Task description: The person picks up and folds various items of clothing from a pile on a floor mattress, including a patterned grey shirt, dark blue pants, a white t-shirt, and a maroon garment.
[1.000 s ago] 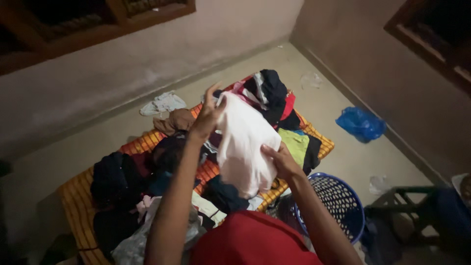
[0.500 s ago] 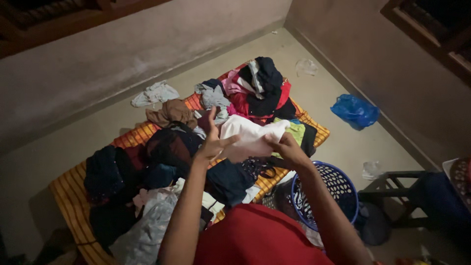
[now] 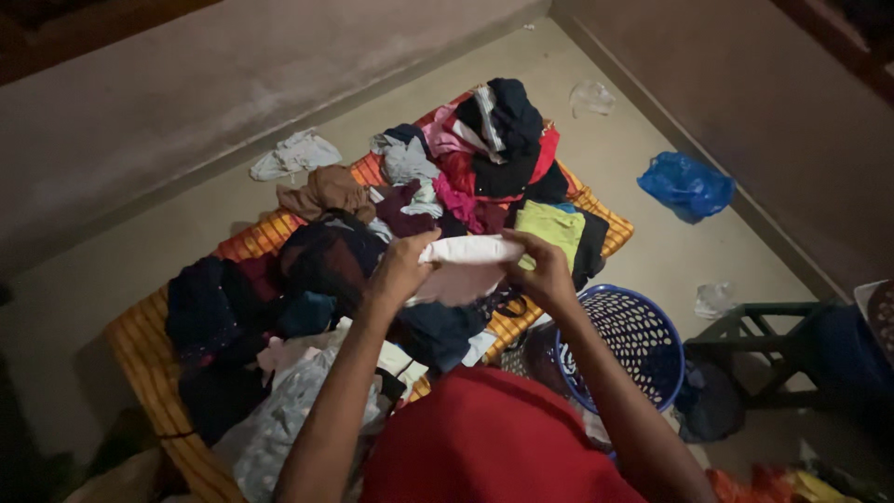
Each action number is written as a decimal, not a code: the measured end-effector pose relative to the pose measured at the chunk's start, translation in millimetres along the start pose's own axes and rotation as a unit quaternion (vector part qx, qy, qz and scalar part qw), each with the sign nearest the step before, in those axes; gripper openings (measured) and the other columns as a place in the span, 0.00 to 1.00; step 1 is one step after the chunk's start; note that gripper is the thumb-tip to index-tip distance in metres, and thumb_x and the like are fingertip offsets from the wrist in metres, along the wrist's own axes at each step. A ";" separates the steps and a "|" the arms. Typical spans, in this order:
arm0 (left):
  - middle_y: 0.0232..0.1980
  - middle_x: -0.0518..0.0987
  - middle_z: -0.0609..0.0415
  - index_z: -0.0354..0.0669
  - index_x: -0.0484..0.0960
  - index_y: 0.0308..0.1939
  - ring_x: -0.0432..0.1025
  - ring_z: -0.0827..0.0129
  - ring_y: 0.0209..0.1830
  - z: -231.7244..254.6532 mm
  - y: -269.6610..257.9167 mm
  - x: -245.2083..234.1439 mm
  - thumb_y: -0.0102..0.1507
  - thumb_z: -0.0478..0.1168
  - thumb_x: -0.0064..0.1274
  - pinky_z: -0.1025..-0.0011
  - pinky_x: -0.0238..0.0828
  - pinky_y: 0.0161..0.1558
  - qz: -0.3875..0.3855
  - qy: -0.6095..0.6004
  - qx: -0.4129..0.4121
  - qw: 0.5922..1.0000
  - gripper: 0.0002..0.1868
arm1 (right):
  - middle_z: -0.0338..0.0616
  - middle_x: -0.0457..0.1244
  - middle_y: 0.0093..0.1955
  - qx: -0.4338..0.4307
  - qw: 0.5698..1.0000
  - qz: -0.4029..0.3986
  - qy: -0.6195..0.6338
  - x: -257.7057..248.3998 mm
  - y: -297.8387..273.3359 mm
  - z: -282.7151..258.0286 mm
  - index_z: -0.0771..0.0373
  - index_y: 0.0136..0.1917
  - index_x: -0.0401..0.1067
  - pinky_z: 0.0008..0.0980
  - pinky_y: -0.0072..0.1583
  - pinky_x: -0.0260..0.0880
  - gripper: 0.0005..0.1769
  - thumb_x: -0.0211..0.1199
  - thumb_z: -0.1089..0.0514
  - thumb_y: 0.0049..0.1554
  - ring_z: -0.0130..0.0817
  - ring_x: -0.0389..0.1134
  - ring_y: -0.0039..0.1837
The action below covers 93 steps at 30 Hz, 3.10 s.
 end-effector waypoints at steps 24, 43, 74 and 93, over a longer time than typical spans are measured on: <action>0.36 0.79 0.50 0.49 0.77 0.36 0.75 0.51 0.41 -84.6 -40.2 46.9 0.50 0.32 0.64 0.54 0.67 0.44 0.163 0.229 -0.126 0.951 0.15 | 0.55 0.71 0.48 -0.203 0.964 -0.050 -0.161 94.8 82.3 141.1 0.62 0.49 0.78 0.45 0.53 0.74 0.14 0.67 0.62 0.47 0.55 0.73 0.51; 0.54 0.79 0.45 0.40 0.81 0.49 0.72 0.50 0.57 -247.2 -234.6 333.9 0.58 0.33 0.51 0.51 0.64 0.58 0.053 0.248 -0.339 0.906 0.16 | 0.62 0.57 0.75 -0.103 0.909 -0.338 -0.222 184.8 -55.2 464.7 0.67 0.66 0.70 0.47 0.59 0.70 0.28 0.66 0.63 0.52 0.60 0.65 0.65; 0.40 0.83 0.47 0.45 0.80 0.53 0.80 0.55 0.41 -283.6 -158.3 316.5 0.66 0.42 0.54 0.61 0.75 0.43 0.175 -0.129 -0.461 0.861 0.13 | 0.43 0.64 0.41 -0.051 0.999 -0.015 0.007 207.8 226.4 389.6 0.67 0.48 0.72 0.34 0.48 0.65 0.08 0.68 0.60 0.64 0.34 0.64 0.44; 0.72 0.69 0.45 0.38 0.68 0.73 0.68 0.64 0.68 -89.2 -26.7 119.9 0.73 0.45 0.49 0.63 0.65 0.67 0.222 -0.300 -0.202 0.906 0.26 | 0.44 0.66 0.67 0.082 0.757 -0.088 0.642 10.8 124.0 -61.3 0.58 0.71 0.64 0.42 0.69 0.67 0.30 0.49 0.40 0.63 0.40 0.65 0.68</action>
Point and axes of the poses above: each hand's wrist, its own y-axis towards the middle knuckle, its own x-axis out of the palm, z = x × y, the point moved 4 cm from there along y, towards the middle knuckle
